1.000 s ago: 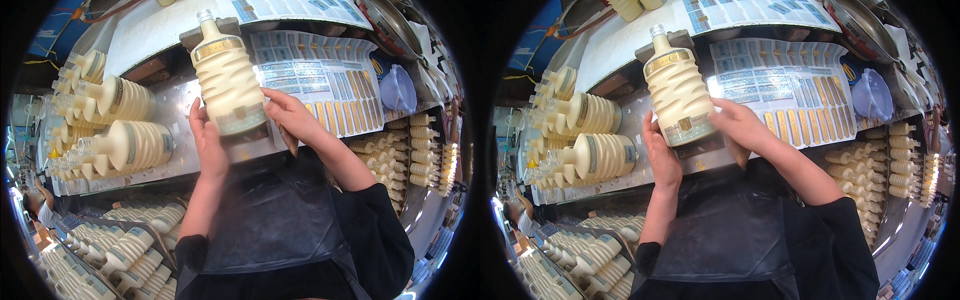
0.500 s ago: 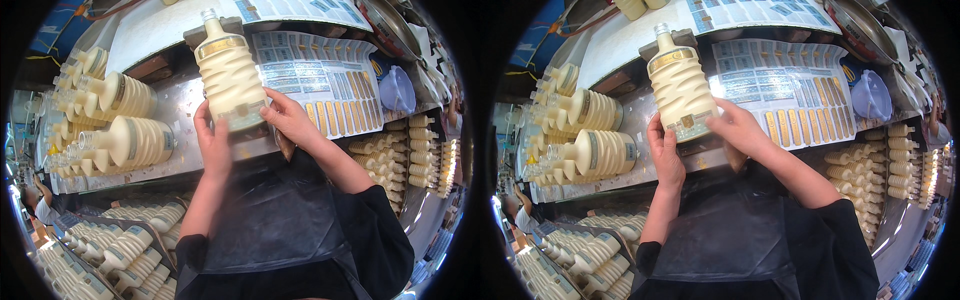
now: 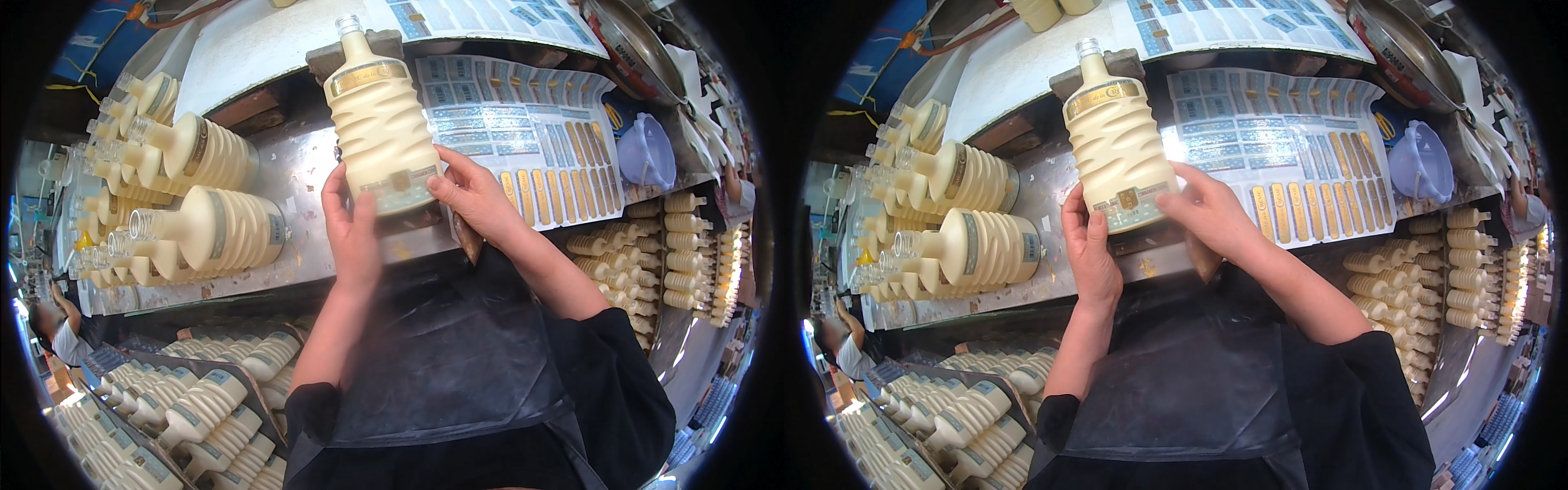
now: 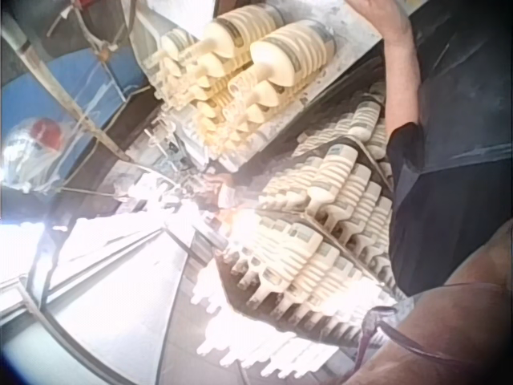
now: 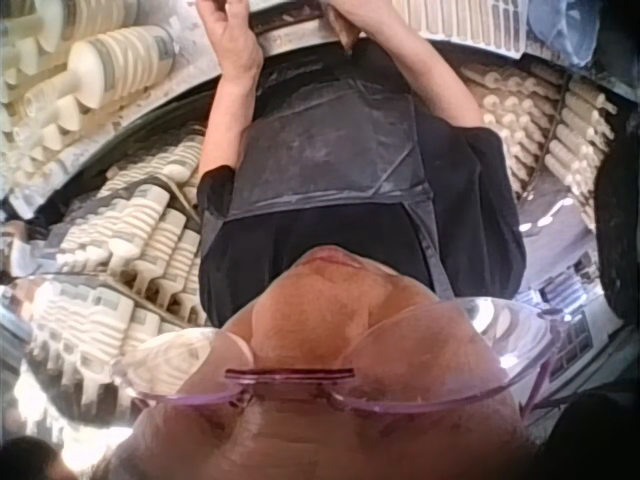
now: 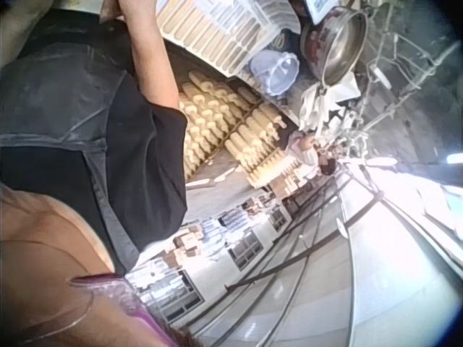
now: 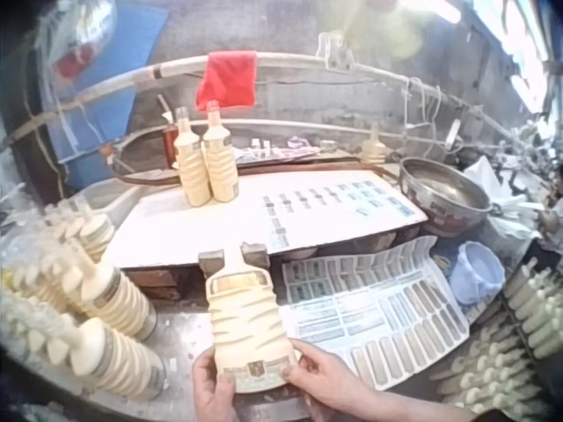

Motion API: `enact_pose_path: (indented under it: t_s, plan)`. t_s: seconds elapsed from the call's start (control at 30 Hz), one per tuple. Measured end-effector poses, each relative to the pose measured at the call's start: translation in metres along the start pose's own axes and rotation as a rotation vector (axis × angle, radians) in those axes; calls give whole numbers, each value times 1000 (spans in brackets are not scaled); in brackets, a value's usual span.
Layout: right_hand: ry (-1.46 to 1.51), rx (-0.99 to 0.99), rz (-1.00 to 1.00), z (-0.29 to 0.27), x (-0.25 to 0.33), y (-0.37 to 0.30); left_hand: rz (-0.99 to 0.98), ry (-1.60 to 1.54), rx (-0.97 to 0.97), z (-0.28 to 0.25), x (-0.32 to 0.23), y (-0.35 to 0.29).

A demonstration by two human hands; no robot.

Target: The person applies adhesive labels to the neck and body of cream-colored plastic bottles. They peel labels from a sheet, align them on the bottle, and smooth them down by hand. Finished bottles are placed on a nearby surface.

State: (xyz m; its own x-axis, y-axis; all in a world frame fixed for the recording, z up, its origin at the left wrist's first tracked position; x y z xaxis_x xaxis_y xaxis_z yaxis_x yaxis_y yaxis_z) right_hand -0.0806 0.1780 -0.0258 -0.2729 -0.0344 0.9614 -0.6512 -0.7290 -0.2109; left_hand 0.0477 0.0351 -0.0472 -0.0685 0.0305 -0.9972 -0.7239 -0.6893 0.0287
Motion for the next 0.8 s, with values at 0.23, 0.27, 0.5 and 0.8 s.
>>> enact_pose_path:
  t_s: [0.23, 0.27, 0.5, 0.8]
  plan:
    - [94, -10, 51, -2, 10, -4, 239, 428, 37, -13, 5, -3]
    - [67, 5, 38, -3, 11, -4, 277, 532, 0, -12, 2, -2]
    - [41, 15, 78, -6, 0, 1, 480, 817, -151, -7, -30, -3]
    - [94, 12, 83, -11, 0, -1, 512, 888, -163, -12, -25, -2]
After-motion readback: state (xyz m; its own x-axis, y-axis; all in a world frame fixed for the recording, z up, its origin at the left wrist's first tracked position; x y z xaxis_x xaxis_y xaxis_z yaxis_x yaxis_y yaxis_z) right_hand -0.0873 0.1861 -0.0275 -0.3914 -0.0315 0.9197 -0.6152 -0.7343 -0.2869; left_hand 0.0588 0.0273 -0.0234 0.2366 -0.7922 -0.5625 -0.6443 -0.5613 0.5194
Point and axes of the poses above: each hand's wrist, its own y-axis towards the middle knuckle, its own z-axis out of the palm, x = y × z, the point moved 4 cm from there along y, towards the middle knuckle, and after that the axes turned 14 degrees about y, right-handed, at the moved point
